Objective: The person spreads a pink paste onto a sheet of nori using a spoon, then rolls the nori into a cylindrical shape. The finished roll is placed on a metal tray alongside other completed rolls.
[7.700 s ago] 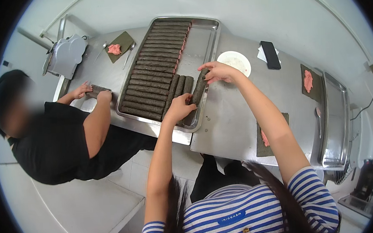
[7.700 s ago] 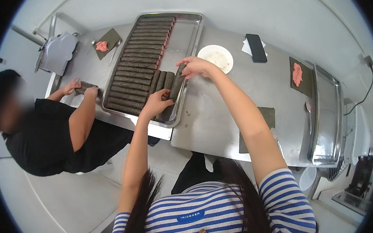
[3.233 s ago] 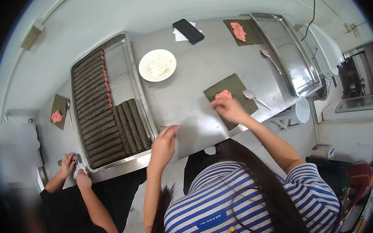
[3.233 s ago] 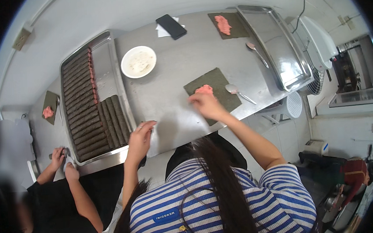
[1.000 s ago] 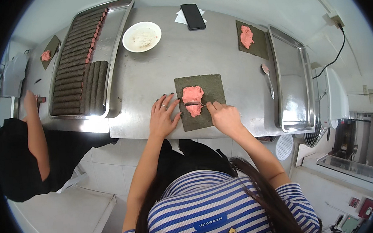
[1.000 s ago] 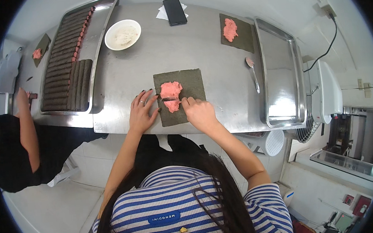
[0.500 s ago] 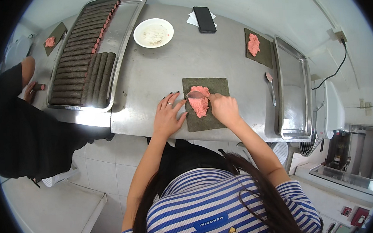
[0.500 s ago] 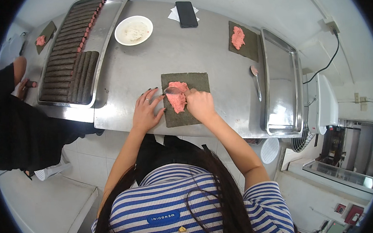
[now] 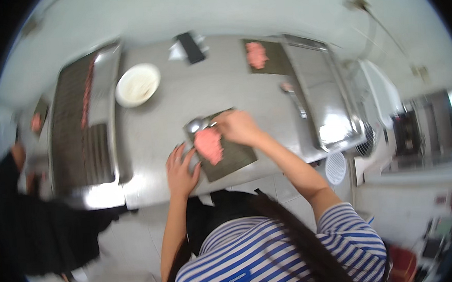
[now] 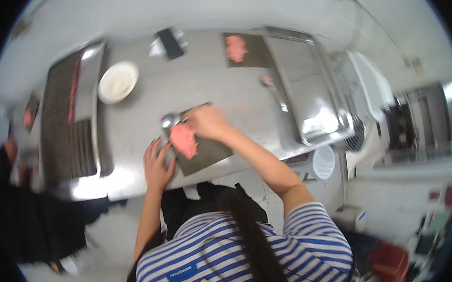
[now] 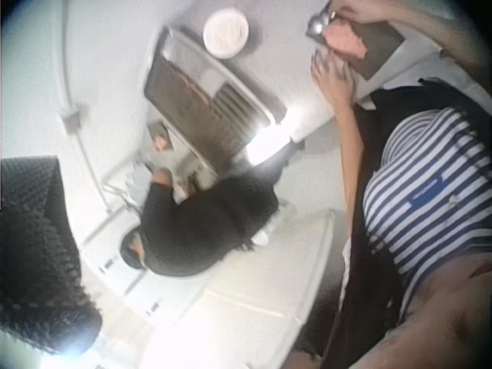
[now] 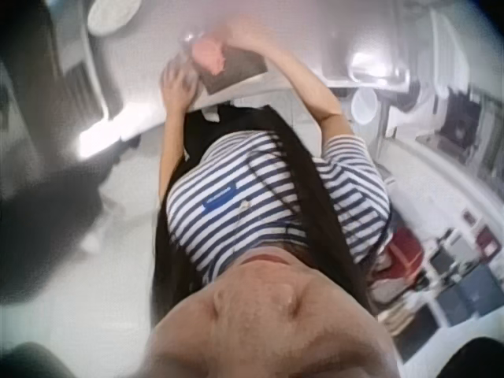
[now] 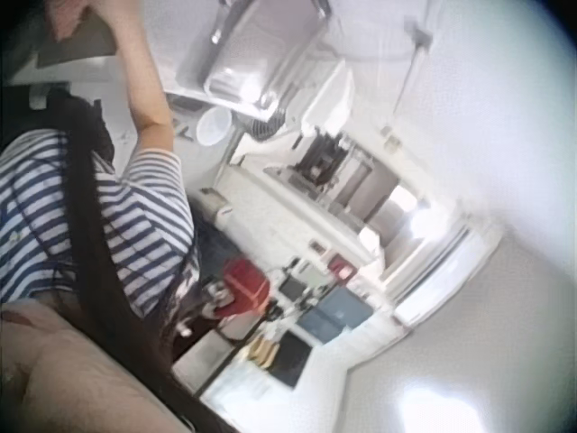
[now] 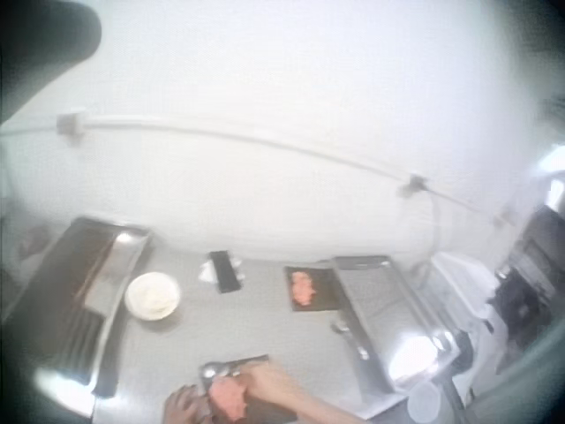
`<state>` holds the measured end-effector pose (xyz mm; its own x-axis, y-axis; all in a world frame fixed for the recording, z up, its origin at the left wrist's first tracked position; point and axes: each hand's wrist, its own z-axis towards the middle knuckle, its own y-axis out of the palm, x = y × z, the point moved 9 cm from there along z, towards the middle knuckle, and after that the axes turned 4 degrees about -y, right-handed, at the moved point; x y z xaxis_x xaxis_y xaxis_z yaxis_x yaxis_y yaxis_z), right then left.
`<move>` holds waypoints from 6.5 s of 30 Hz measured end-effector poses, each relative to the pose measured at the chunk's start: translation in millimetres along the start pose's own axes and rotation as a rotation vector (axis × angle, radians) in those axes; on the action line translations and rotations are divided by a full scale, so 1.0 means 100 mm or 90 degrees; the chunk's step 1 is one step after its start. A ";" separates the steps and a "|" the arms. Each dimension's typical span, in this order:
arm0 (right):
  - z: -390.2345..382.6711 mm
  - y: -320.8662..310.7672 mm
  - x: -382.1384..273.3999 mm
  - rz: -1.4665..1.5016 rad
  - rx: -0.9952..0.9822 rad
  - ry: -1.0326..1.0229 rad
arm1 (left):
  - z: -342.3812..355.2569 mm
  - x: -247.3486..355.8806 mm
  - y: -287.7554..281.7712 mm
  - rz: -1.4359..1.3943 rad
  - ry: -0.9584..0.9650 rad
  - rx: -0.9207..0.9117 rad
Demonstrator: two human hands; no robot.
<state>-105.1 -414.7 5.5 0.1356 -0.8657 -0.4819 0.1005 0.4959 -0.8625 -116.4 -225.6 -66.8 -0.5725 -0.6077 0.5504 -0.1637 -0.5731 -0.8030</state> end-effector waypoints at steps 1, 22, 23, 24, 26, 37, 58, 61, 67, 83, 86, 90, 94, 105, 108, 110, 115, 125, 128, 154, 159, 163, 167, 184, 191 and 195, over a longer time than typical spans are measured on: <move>-0.01 0.04 0.09 0.017 -0.009 0.021 | 0.03 0.02 0.03 0.001 0.005 -0.005; -0.45 0.62 1.21 0.417 0.179 0.251 | 0.03 0.05 0.17 0.027 0.030 -0.024; -0.44 0.65 1.19 0.401 0.151 0.250 | 0.05 0.06 0.15 0.018 0.039 -0.019; -0.43 0.45 0.95 0.342 0.165 0.191 | 0.03 0.03 0.12 0.017 0.026 -0.007; -0.42 0.16 0.58 0.092 0.146 0.035 | 0.03 0.05 0.08 0.021 0.029 0.002; -0.18 0.05 -0.14 -0.284 -0.119 -0.248 | 0.00 0.03 0.07 0.021 -0.003 0.000; 0.21 -0.04 0.02 -0.213 -0.123 -0.106 | 0.01 0.01 0.09 0.018 0.005 -0.024; -0.07 0.09 -0.17 -0.292 -0.174 -0.194 | 0.03 0.03 0.09 0.025 0.004 -0.029; -0.17 0.32 -0.31 -0.327 -0.112 -0.264 | 0.03 0.04 0.09 0.021 0.006 -0.031; 0.18 0.43 0.11 -0.220 -0.112 -0.064 | 0.01 0.02 0.08 0.016 0.010 -0.026; 0.28 0.37 0.23 -0.208 -0.113 0.020 | 0.01 0.03 0.10 0.022 0.014 -0.026; 0.26 0.08 0.23 -0.147 -0.059 0.074 | 0.01 0.03 0.08 0.025 0.014 -0.019; -0.13 0.09 0.05 -0.226 -0.213 0.036 | 0.00 0.04 0.07 0.020 0.019 -0.006; -0.66 0.52 -0.37 -0.337 -0.242 -0.068 | 0.00 0.04 0.07 0.001 0.017 -0.012; -0.73 0.55 -0.42 -0.343 -0.247 -0.062 | 0.00 0.02 0.08 0.004 0.017 -0.013; -0.79 0.58 -0.45 -0.355 -0.244 -0.061 | 0.00 0.02 0.09 0.004 0.016 -0.014; -0.94 0.64 -0.50 -0.364 -0.215 -0.052 | 0.01 0.02 0.10 0.009 0.013 -0.026; -0.89 0.19 -0.47 -0.284 -0.221 -0.013 | 0.00 0.03 0.07 -0.007 0.020 -0.008; -0.97 0.38 -0.37 -0.314 -0.226 -0.014 | 0.00 0.05 0.08 -0.002 0.028 -0.006; -1.17 0.04 -0.22 -0.173 -0.089 0.039 | 0.00 0.02 0.10 0.007 0.016 -0.022; -1.21 0.30 -0.14 -0.228 -0.154 0.068 | 0.00 0.03 0.10 0.015 0.017 -0.021; -1.29 0.44 -0.28 -0.234 -0.191 0.054 | 0.00 0.02 0.10 0.005 0.020 -0.017; -1.35 0.56 -0.38 -0.247 -0.219 0.031 | 0.00 0.03 0.10 0.007 0.016 -0.021; -0.79 0.05 0.00 -0.153 -0.114 0.070 | 0.01 0.01 0.12 0.002 0.023 -0.018; -0.76 0.39 -0.07 -0.234 -0.223 0.051 | -0.01 0.01 0.11 0.010 0.017 -0.025; -0.87 0.46 -0.15 -0.251 -0.253 0.037 | 0.00 0.00 0.13 0.003 0.017 -0.025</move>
<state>-188.5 -384.3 -40.5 0.1073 -0.9883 -0.1087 -0.2481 0.0793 -0.9655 -118.9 -233.1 -77.0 -0.5939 -0.5952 0.5413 -0.1925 -0.5481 -0.8139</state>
